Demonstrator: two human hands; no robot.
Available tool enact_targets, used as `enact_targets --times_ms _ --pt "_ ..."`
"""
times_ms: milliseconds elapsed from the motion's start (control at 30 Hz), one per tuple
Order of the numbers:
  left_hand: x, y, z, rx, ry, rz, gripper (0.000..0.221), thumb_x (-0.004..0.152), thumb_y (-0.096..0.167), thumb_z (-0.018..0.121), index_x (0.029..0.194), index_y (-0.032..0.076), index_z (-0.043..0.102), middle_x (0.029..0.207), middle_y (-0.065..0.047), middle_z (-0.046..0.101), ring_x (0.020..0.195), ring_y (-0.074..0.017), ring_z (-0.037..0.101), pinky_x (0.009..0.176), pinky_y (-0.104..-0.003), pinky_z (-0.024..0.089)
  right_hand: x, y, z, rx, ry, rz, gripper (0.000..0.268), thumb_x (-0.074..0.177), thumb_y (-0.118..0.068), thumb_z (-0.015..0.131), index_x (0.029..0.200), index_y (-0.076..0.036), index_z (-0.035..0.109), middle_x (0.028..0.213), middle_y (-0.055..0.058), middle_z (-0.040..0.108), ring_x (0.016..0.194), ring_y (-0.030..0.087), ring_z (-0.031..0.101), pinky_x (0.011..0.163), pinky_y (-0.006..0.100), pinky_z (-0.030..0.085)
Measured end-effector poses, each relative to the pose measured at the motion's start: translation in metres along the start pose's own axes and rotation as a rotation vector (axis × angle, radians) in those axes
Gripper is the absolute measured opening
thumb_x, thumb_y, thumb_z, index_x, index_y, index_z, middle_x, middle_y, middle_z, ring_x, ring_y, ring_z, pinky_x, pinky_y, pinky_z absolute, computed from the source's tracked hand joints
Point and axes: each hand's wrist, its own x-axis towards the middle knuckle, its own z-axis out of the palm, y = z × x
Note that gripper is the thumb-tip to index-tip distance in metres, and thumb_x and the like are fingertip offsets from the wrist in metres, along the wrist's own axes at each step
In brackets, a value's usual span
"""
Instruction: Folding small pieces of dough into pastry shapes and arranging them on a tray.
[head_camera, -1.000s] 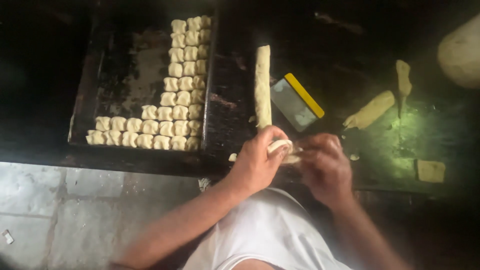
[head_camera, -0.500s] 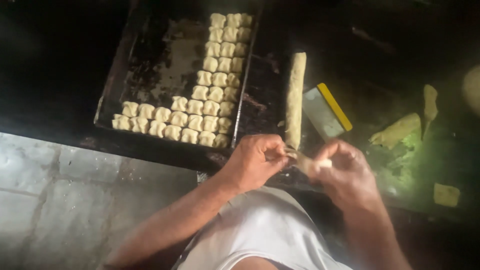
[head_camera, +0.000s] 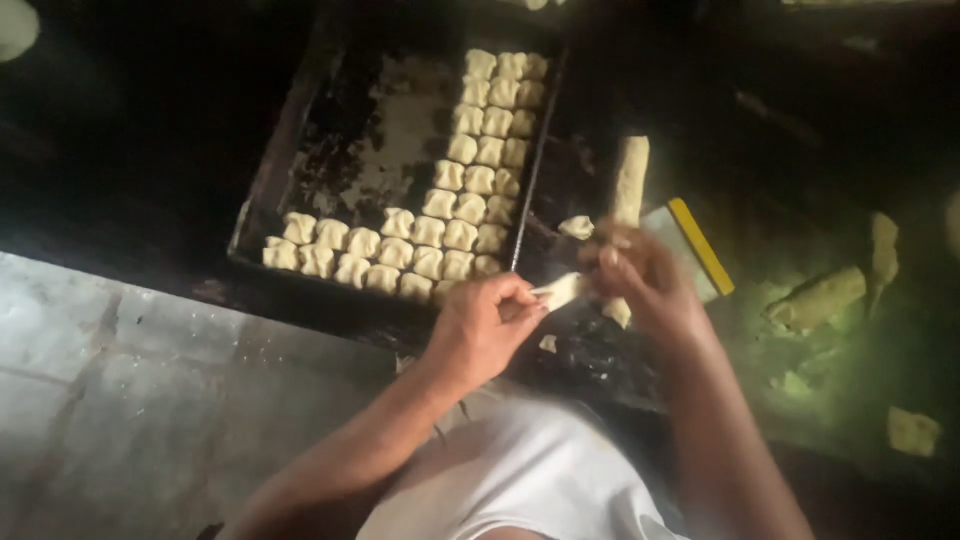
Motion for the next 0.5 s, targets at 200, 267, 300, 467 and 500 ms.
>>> enact_targets --times_ms 200,267,300,467,500 --pt "0.003 0.012 0.029 -0.241 -0.018 0.024 0.019 0.087 0.009 0.072 0.100 0.000 0.059 0.087 -0.009 0.073 0.083 -0.0154 0.076 0.070 -0.029 0.060 -0.031 0.017 -0.016 -0.109 -0.142 -0.177 0.017 0.090 -0.003 0.075 0.107 -0.002 0.073 0.096 0.008 0.076 0.086 0.016 0.070 0.073 0.031 0.057" --pt "0.004 0.018 0.037 -0.224 -0.115 -0.070 0.041 0.087 0.007 0.073 0.123 0.004 0.054 0.088 -0.010 0.075 0.080 -0.0168 0.076 0.072 -0.029 0.059 -0.043 0.009 -0.012 -0.178 -0.021 -0.256 0.016 0.087 -0.003 0.077 0.103 -0.004 0.073 0.096 0.007 0.078 0.084 0.016 0.073 0.072 0.030 0.059" --pt "0.006 0.021 0.042 -0.205 -0.201 -0.167 0.065 0.086 0.006 0.074 0.146 0.007 0.049 0.088 -0.011 0.076 0.078 -0.0182 0.075 0.073 -0.029 0.059 -0.047 0.004 -0.010 -0.249 0.089 -0.339 0.016 0.085 -0.004 0.079 0.100 -0.006 0.072 0.097 0.006 0.079 0.082 0.016 0.077 0.071 0.028 0.061" --pt "0.012 0.011 0.063 -0.387 -0.259 -0.148 0.023 0.098 0.004 0.060 0.117 -0.002 0.072 0.100 -0.008 0.080 0.087 -0.0122 0.076 0.078 -0.025 0.061 -0.076 0.047 -0.013 -0.460 0.376 -0.938 0.032 0.084 -0.003 0.083 0.112 -0.007 0.068 0.104 0.010 0.074 0.094 0.025 0.073 0.078 0.035 0.059" --pt "0.010 0.014 0.067 -0.478 -0.148 -0.196 0.031 0.095 0.000 0.061 0.124 -0.004 0.069 0.108 -0.008 0.078 0.095 -0.0111 0.072 0.083 -0.024 0.058 -0.080 0.057 -0.016 -0.454 0.378 -1.027 0.035 0.084 -0.001 0.081 0.116 -0.007 0.068 0.108 0.010 0.074 0.101 0.030 0.074 0.084 0.038 0.061"
